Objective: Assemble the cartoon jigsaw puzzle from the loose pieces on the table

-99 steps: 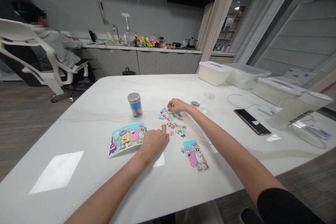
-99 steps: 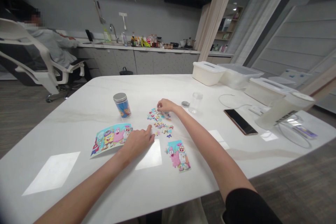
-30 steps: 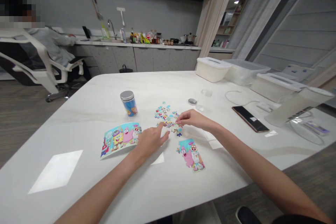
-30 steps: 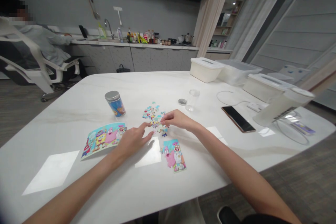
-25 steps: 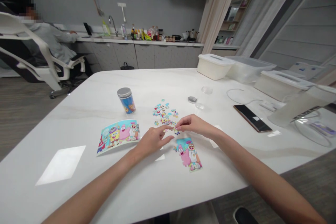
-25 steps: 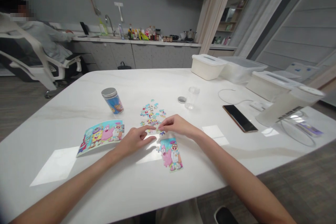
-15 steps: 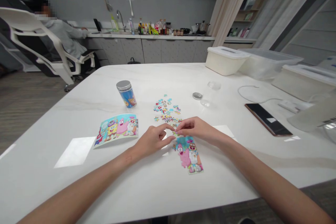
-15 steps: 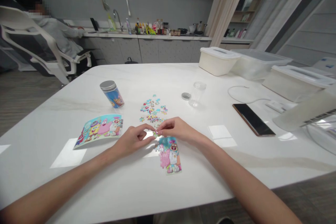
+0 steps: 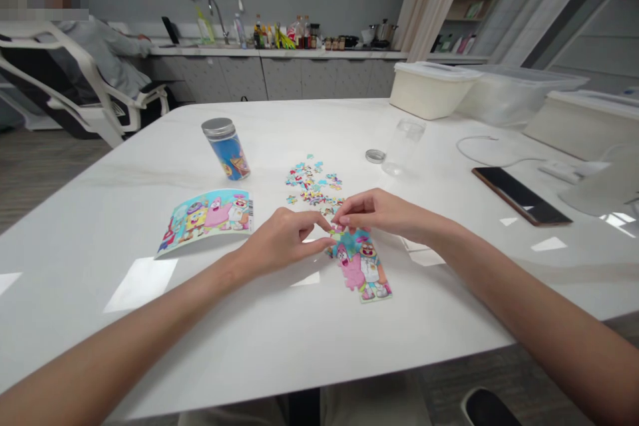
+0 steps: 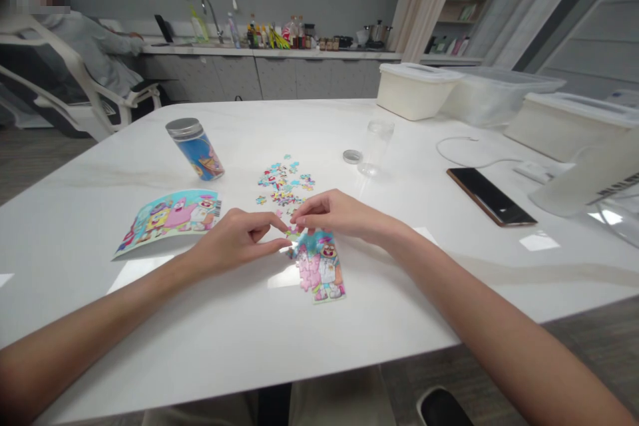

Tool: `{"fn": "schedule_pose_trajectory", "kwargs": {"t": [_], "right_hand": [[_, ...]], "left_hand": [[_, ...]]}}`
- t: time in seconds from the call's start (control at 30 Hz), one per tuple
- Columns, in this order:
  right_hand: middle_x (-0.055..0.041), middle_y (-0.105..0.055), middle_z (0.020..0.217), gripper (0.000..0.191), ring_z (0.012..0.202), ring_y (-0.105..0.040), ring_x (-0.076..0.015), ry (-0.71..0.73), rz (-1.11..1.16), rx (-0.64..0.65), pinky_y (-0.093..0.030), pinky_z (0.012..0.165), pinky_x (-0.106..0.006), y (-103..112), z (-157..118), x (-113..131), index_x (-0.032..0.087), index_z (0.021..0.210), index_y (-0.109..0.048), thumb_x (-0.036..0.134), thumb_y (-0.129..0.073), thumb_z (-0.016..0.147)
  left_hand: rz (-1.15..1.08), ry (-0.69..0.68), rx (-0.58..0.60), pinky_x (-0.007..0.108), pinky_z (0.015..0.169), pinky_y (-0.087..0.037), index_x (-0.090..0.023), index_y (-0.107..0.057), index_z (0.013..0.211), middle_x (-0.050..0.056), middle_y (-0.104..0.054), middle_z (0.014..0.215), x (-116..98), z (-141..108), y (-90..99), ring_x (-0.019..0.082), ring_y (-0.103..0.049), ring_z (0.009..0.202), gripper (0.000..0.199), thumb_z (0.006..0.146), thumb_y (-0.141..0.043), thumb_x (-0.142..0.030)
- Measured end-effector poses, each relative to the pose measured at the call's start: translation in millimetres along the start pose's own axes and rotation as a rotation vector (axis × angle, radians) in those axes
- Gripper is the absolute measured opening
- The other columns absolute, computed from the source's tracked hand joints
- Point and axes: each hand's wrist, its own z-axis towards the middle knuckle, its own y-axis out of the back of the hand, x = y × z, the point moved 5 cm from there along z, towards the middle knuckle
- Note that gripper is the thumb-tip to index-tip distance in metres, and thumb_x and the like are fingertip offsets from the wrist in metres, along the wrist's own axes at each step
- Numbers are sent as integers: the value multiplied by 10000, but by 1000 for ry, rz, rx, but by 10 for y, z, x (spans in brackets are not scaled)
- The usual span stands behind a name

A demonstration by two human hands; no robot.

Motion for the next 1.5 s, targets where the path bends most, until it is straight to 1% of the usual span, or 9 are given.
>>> {"fn": "schedule_pose_trajectory", "kwargs": {"t": [0.07,0.17,0.3,0.4,0.6,0.77,0.97,1.1,1.5], "right_hand": [[-36,-697,821,209,704,-565,-117,32,-55,13,-433,673,-263,32,-21,32,163,882,-735,358,-686,827],[-26,-684,792,228,693,-558,-116,101,-165,71,-417,649,-256,72,-77,99,160,898,-721,372,-652,854],[-24,-696,789,207,683,-560,-112,153,-369,312,-407,627,-244,-7,-173,141,157,891,-736,334,-630,869],[-24,-718,795,184,669,-571,-105,142,-444,441,-405,607,-228,-93,-210,117,163,909,-751,293,-628,864],[-30,-742,817,159,643,-584,-100,75,-491,486,-417,590,-214,-164,-199,44,153,897,-750,176,-609,826],[-28,-726,795,167,654,-580,-105,86,-505,505,-427,607,-215,-168,-209,39,152,929,-747,215,-630,829],[-24,-701,771,176,650,-561,-103,86,-518,514,-424,595,-209,-168,-209,31,150,949,-741,241,-630,847],[-21,-703,757,168,644,-569,-104,83,-515,512,-419,593,-213,-168,-207,31,156,942,-741,238,-632,845],[-25,-716,778,156,644,-576,-103,62,-488,505,-415,586,-213,-173,-201,21,155,941,-738,208,-636,835]], "left_hand": [[22,-28,51,199,479,-232,-169,-715,872,-126,-215,493,-67,-10,-4,52,-226,421,185,853,-641,-338],[48,-65,202,197,485,-254,-181,-728,834,-116,-268,471,-184,-36,-44,52,-273,416,187,843,-652,-352],[49,-90,334,198,485,-268,-203,-746,855,-102,-362,453,-295,-77,-122,54,-330,406,142,842,-658,-313],[71,-104,395,196,481,-271,-220,-748,896,-92,-427,455,-333,-106,-197,61,-393,412,111,829,-680,-277],[98,-113,465,200,470,-271,-223,-730,864,-78,-509,485,-383,-147,-290,68,-428,416,84,820,-710,-291],[94,-115,466,206,468,-269,-221,-732,899,-73,-511,473,-385,-160,-293,83,-455,426,180,820,-715,-381],[90,-133,447,201,457,-263,-221,-724,924,-90,-480,475,-396,-161,-257,63,-413,403,121,815,-687,-255],[91,-151,438,212,454,-275,-237,-737,959,-77,-505,490,-410,-166,-276,73,-435,415,156,835,-650,-275],[149,-212,389,229,450,-271,-218,-741,860,-38,-582,521,-468,-191,-335,89,-467,432,157,881,-605,-293]]}}
